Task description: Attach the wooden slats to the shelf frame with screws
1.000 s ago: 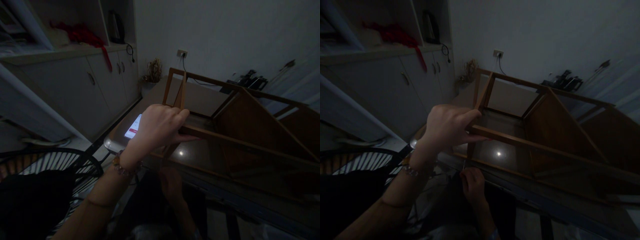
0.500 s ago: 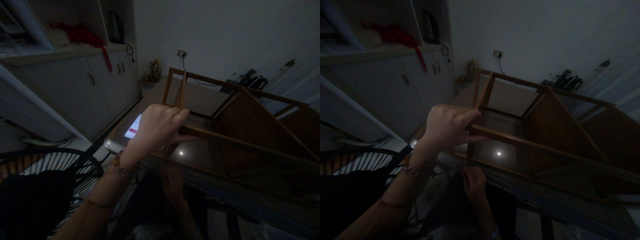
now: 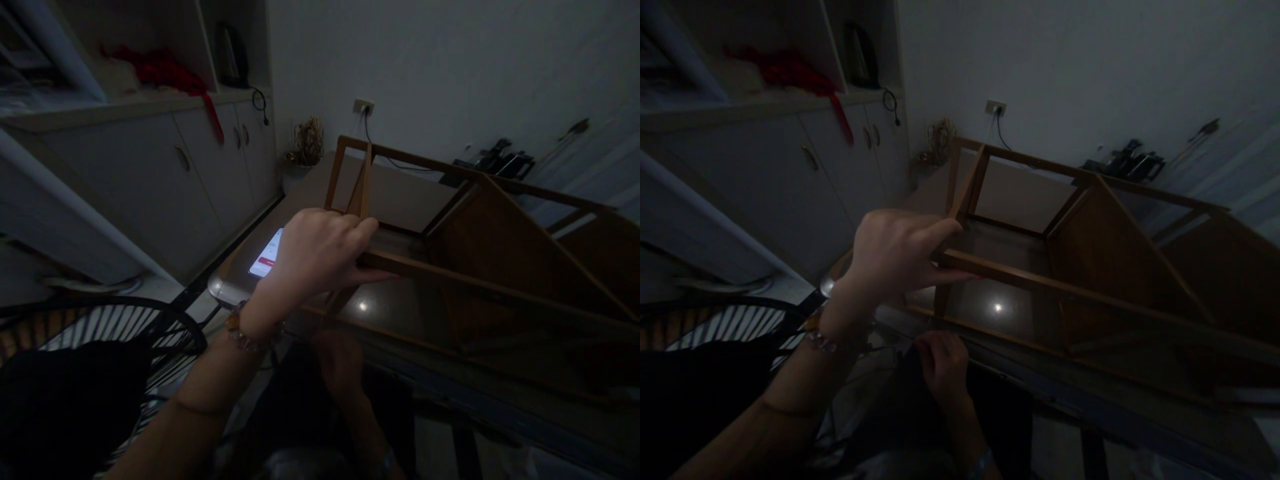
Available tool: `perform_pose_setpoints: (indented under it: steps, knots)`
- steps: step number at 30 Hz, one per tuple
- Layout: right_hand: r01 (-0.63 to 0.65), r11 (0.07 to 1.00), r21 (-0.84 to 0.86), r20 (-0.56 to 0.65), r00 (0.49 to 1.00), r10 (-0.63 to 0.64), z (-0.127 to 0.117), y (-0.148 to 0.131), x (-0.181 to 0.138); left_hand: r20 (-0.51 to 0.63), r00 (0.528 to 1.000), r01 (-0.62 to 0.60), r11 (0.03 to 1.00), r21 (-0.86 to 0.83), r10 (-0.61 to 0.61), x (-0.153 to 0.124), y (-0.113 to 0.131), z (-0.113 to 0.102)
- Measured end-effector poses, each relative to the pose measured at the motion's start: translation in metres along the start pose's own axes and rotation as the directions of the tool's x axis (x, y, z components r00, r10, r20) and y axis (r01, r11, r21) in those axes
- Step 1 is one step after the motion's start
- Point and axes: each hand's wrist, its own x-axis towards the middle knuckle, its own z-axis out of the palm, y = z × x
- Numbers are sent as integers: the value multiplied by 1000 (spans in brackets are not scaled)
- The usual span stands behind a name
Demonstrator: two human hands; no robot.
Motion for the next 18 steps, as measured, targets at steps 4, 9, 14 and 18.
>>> perform_pose_setpoints:
  steps: [4,9,14,18]
  knots:
    - [-88,993,84,73,994,82,1,5,-5,-7,1000,0,1000,7,0,0,0,0]
    - [-108,986,129,104,990,95,3,9,-10,-2,1000,-2,1000,4,2,0,0,1]
    - [-56,992,109,68,996,49,5,9,-14,-2,1000,-4,1000,-3,4,0,-1,0]
    - [-55,994,96,61,997,49,6,9,-17,8,1000,-1,1000,-6,1,0,-1,0]
